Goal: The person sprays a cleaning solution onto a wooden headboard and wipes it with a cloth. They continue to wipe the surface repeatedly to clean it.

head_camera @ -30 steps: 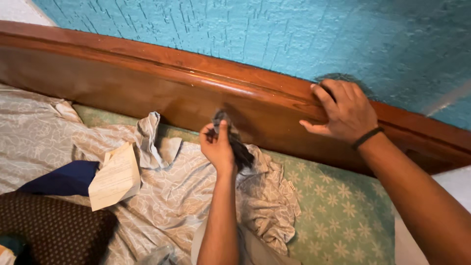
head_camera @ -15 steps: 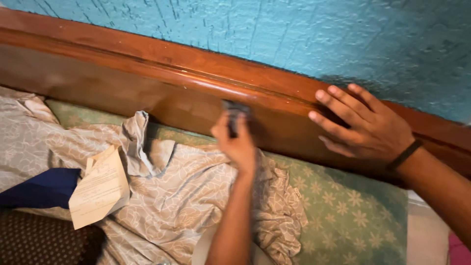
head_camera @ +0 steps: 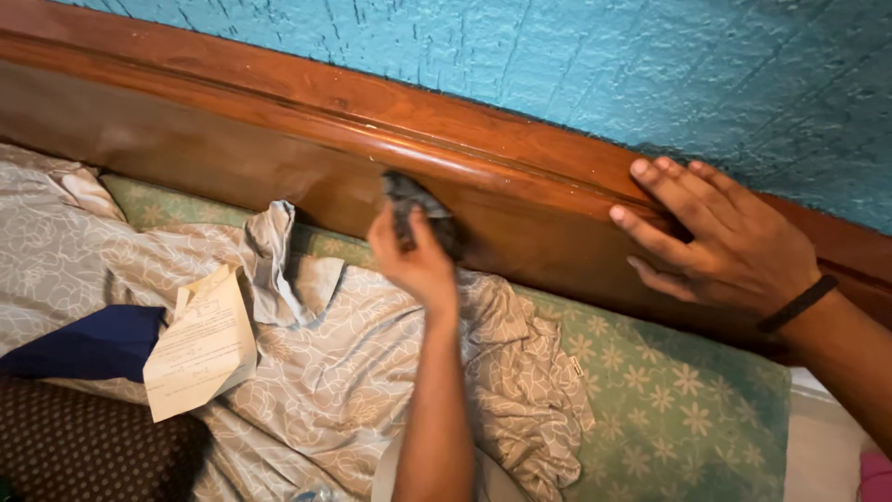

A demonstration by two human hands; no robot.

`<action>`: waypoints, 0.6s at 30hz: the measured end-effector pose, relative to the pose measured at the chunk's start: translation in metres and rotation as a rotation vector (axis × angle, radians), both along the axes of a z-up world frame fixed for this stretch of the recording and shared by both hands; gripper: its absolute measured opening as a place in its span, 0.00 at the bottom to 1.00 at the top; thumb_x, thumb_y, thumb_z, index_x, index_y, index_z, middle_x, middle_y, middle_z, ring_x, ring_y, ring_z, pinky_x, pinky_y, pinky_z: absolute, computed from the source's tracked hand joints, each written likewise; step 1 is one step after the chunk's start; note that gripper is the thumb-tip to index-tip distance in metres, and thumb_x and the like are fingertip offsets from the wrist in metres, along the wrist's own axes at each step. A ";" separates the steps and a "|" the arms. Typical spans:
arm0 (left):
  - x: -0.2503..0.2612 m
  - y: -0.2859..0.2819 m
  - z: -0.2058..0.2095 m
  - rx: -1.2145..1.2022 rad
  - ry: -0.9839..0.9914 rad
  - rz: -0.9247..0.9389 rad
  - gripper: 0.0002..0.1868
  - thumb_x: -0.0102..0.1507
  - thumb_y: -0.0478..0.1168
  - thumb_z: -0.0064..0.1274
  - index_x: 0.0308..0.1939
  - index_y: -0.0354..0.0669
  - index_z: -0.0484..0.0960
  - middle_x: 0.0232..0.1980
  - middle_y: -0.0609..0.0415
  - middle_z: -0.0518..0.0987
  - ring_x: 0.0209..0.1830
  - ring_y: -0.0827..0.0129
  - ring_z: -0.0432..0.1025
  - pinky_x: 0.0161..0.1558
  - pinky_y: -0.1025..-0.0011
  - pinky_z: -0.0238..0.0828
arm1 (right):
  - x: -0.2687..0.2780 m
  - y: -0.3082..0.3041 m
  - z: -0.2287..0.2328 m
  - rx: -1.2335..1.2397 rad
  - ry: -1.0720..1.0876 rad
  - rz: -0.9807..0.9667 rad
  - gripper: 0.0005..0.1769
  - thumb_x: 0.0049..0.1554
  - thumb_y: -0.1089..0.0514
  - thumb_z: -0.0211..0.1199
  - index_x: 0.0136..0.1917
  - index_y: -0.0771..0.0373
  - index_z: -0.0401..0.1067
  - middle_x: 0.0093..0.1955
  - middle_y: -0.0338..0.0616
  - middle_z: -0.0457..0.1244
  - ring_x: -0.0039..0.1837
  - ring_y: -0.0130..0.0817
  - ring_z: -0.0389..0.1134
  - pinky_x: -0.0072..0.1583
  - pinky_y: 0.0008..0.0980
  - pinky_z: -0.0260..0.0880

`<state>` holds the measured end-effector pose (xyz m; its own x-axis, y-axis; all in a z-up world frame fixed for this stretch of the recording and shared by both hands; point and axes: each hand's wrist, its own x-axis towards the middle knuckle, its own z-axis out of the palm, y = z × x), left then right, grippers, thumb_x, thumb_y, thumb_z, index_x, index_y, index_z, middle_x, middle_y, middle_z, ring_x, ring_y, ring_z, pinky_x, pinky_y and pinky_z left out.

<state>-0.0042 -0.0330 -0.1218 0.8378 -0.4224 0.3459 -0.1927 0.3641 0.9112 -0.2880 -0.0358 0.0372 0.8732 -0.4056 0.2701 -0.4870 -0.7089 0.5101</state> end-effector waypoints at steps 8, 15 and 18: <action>-0.072 0.018 -0.014 0.013 -0.509 -0.147 0.22 0.65 0.30 0.59 0.63 0.42 0.78 0.58 0.46 0.70 0.58 0.59 0.70 0.60 0.64 0.71 | 0.004 0.002 0.006 0.001 -0.054 0.018 0.37 0.53 0.40 0.68 0.71 0.52 0.64 0.73 0.57 0.58 0.71 0.52 0.64 0.71 0.49 0.66; 0.024 -0.013 -0.038 0.124 -0.028 0.129 0.22 0.70 0.37 0.54 0.67 0.34 0.74 0.59 0.42 0.72 0.61 0.51 0.68 0.64 0.60 0.63 | 0.003 0.001 0.003 -0.010 -0.040 0.000 0.38 0.52 0.40 0.68 0.71 0.53 0.63 0.71 0.58 0.58 0.70 0.53 0.64 0.70 0.48 0.67; 0.014 -0.013 -0.035 0.126 -0.056 0.082 0.25 0.74 0.37 0.50 0.74 0.34 0.66 0.63 0.40 0.67 0.64 0.50 0.64 0.67 0.58 0.58 | 0.002 0.001 0.001 -0.009 -0.050 0.002 0.38 0.52 0.39 0.69 0.70 0.54 0.63 0.71 0.59 0.58 0.70 0.53 0.64 0.70 0.49 0.67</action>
<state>0.0103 -0.0459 -0.1570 0.8523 -0.3963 0.3413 -0.2684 0.2287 0.9358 -0.2855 -0.0346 0.0386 0.8592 -0.4013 0.3173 -0.5109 -0.7056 0.4911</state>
